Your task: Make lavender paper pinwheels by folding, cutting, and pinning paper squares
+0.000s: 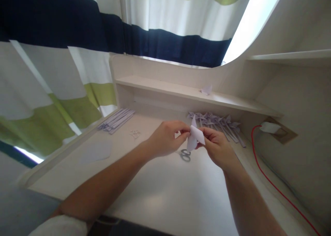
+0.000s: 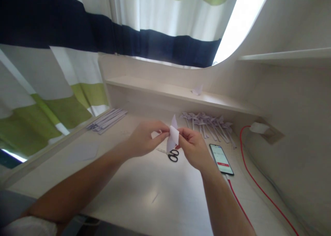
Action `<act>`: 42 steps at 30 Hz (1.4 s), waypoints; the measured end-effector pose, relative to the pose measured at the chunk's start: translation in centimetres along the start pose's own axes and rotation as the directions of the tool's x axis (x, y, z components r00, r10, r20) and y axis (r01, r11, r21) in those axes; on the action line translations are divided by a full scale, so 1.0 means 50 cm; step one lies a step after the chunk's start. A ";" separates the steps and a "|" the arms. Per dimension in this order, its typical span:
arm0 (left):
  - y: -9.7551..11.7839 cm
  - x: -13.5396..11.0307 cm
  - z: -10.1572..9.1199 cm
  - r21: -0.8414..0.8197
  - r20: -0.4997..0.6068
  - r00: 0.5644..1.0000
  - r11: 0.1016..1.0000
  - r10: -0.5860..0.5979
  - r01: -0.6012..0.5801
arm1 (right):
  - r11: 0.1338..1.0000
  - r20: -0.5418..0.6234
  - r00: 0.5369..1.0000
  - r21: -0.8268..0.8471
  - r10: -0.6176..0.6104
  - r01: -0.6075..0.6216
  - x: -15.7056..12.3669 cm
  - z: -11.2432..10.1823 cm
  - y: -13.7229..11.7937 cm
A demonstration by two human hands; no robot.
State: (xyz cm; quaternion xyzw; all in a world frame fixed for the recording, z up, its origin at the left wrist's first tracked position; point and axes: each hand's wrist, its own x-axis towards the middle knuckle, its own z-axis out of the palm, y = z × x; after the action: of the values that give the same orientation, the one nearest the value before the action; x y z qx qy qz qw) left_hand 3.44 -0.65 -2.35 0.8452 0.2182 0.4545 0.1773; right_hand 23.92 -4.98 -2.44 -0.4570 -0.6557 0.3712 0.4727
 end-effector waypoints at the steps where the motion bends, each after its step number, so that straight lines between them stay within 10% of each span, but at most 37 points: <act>1: 0.001 -0.007 0.000 0.015 0.019 1.000 1.000 0.008 -0.008 | 1.000 0.004 1.000 0.011 0.013 -0.013 -0.005 0.004 0.004; 17: 0.040 -0.169 0.014 0.315 0.205 0.977 0.949 -0.053 -0.015 | 0.970 0.023 0.982 0.153 0.190 -0.191 -0.123 0.107 0.070; 42: 0.139 -0.281 -0.011 0.280 0.081 0.996 0.960 -0.030 0.006 | 0.885 0.108 0.957 0.365 0.267 -0.288 -0.257 0.184 0.050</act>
State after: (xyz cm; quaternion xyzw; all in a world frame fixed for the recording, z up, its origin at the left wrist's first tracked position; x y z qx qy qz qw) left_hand -2.47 -13.87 -8.32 0.8782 0.2801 0.3814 0.0694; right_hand 17.45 -16.94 -10.89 -0.4366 -0.5126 0.5662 0.4754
